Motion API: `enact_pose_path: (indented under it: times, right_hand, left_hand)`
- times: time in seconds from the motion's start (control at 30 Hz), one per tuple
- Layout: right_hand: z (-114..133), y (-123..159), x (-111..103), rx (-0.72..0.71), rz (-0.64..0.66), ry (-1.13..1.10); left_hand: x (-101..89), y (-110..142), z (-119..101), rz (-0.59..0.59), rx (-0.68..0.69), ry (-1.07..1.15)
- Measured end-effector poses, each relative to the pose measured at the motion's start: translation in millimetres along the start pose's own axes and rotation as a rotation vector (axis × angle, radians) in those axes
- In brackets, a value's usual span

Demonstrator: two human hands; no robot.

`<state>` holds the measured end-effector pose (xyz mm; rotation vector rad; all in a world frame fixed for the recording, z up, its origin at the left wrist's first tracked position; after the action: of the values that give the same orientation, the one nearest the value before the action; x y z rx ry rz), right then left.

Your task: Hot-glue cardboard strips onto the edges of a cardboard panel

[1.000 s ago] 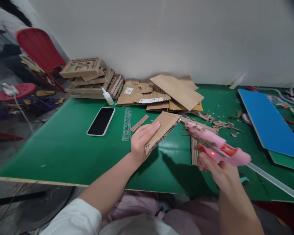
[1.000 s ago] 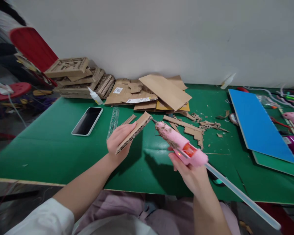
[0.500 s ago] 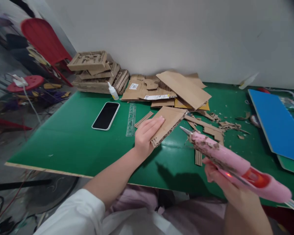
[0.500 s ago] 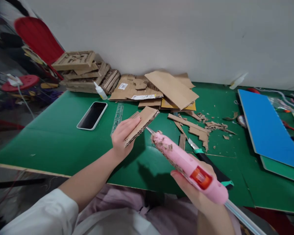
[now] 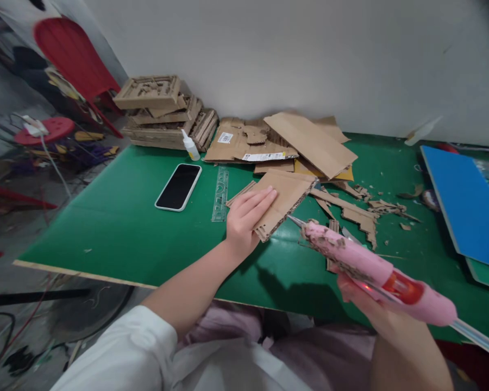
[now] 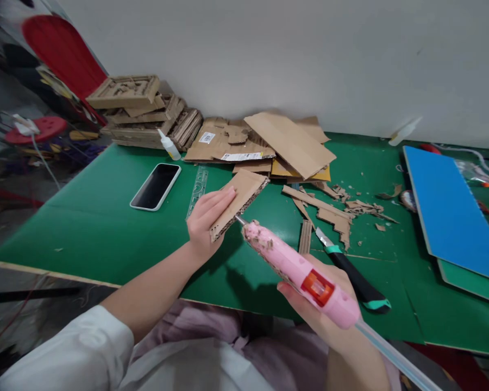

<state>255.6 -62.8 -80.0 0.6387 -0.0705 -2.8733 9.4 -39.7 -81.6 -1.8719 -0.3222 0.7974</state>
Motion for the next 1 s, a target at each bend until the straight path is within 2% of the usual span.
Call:
enact_pose_path:
  times: [0.63,1.0]
  right_hand:
    - [-7.1,9.7,-0.4,0.05,-0.107,-0.002]
    - [-3.2,13.8,2.1,0.037,-0.118,0.044]
  left_hand:
    - [0.2,-0.3,0.4,0.02,0.004,-0.018]
    - [-0.2,0.9,0.9,0.021,-0.001,-0.048]
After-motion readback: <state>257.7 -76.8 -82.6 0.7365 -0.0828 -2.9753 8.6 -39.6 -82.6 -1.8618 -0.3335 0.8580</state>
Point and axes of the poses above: each hand's wrist, its own y-axis away from the middle knuckle, its own x-axis out of the palm, z = x × y, the point moved 4 cm from there along -y, towards the middle knuckle, and after that the axes turned 9 degrees about x, right-handed, at the moved point
